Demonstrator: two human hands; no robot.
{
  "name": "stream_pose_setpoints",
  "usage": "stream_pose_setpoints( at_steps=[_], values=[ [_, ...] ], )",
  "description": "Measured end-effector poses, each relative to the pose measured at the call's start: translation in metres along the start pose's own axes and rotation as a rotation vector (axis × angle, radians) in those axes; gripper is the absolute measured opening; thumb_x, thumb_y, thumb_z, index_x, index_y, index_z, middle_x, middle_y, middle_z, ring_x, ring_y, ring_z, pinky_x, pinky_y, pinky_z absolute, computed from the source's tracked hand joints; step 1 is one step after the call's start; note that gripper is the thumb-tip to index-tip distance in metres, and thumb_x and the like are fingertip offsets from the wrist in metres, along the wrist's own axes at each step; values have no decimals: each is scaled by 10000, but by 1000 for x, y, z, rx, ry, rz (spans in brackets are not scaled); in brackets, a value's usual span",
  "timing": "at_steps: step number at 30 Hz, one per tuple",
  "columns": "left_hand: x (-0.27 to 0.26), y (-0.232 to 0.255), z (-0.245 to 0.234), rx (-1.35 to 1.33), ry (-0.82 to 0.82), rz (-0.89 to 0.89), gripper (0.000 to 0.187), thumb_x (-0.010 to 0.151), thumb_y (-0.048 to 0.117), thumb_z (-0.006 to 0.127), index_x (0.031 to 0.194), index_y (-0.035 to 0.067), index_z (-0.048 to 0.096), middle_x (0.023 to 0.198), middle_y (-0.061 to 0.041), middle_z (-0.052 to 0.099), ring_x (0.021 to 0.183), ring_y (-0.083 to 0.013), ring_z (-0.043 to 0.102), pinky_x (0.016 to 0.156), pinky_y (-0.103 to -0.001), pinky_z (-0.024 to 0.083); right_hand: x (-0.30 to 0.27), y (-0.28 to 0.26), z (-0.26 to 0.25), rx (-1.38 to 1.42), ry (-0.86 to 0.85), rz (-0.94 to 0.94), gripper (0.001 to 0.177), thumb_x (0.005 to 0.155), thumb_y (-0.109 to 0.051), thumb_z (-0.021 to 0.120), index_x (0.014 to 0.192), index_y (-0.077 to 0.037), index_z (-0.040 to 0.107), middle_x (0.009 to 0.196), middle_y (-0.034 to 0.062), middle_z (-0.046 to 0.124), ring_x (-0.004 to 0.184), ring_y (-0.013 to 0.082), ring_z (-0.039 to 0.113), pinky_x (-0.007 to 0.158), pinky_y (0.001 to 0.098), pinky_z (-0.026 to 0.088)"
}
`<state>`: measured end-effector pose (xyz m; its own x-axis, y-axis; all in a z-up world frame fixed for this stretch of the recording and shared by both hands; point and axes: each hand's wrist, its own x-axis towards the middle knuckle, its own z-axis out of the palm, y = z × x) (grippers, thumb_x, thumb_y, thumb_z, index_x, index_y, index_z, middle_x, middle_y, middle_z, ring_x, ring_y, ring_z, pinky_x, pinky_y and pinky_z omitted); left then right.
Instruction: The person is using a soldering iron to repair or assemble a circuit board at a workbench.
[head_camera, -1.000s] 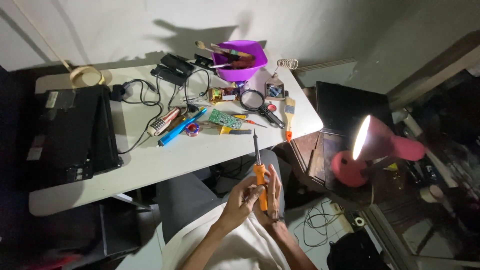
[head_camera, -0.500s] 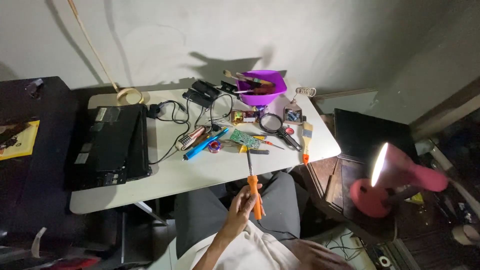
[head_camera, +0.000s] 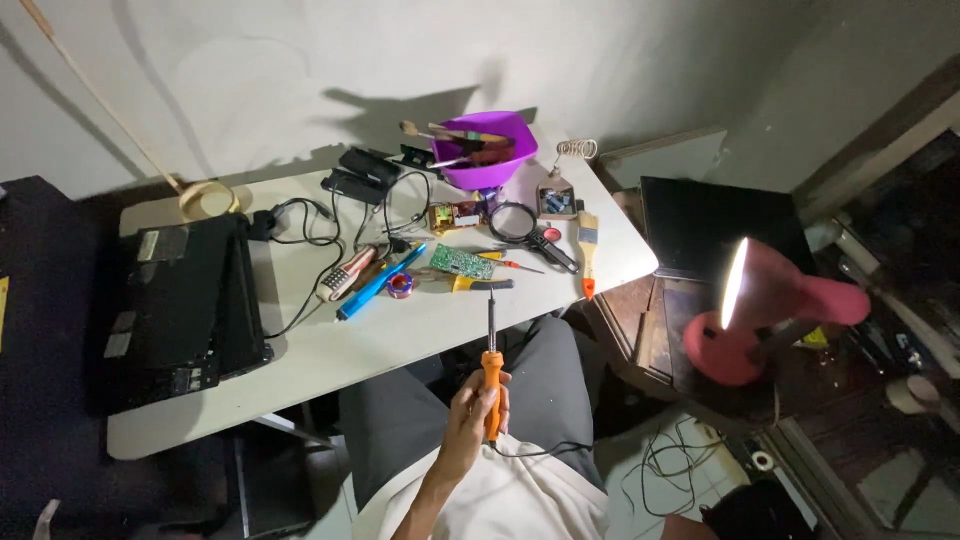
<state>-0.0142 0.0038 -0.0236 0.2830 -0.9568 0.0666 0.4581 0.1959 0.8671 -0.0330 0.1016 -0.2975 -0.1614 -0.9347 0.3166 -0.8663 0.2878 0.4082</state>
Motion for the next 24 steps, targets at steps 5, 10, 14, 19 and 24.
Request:
stream_pose_setpoints(
  at_steps=[5, 10, 14, 19, 24],
  values=[
    [5, -14, -2, -53, -11, -8, 309, 1028, 321, 510, 1137, 41, 585, 777, -59, 554, 554, -131, 535, 539, -269, 471, 68, 12, -47, 253, 37, -168, 223, 1121, -236, 523, 1270, -111, 634, 1238, 142, 579, 1103, 319, 621, 960, 426, 488],
    [13, -13, -2, -40, -14, 33, 292, 1034, 291, 503, 1130, 31, 592, 758, -63, 544, 517, -134, 519, 518, -267, 458, 161, 44, -140, 504, 43, -330, 220, 1097, -280, 555, 1235, -132, 640, 1187, 126, 586, 1056, 325, 641, 906, 427, 515],
    [21, -22, 1, -31, 53, 46, 317, 1011, 283, 532, 1129, -4, 598, 761, -65, 576, 491, -128, 525, 473, -256, 462, 257, 101, -179, 673, 11, -348, 221, 1077, -316, 582, 1207, -149, 646, 1146, 113, 592, 1018, 329, 657, 863, 428, 537],
    [24, -7, 13, -42, 26, -28, 343, 1025, 251, 492, 1244, -2, 569, 768, -59, 550, 542, -129, 515, 527, -278, 457, 372, 177, -169, 871, 6, -350, 228, 1053, -360, 615, 1172, -169, 653, 1095, 97, 600, 971, 336, 677, 808, 430, 564],
    [29, -21, 10, -33, -6, -98, 364, 1047, 269, 458, 1300, 23, 545, 740, -42, 537, 519, -110, 487, 466, -252, 423, 436, 217, -101, 1115, 49, -431, 240, 1028, -404, 649, 1136, -190, 660, 1045, 81, 608, 923, 342, 697, 754, 432, 591]
  ],
)
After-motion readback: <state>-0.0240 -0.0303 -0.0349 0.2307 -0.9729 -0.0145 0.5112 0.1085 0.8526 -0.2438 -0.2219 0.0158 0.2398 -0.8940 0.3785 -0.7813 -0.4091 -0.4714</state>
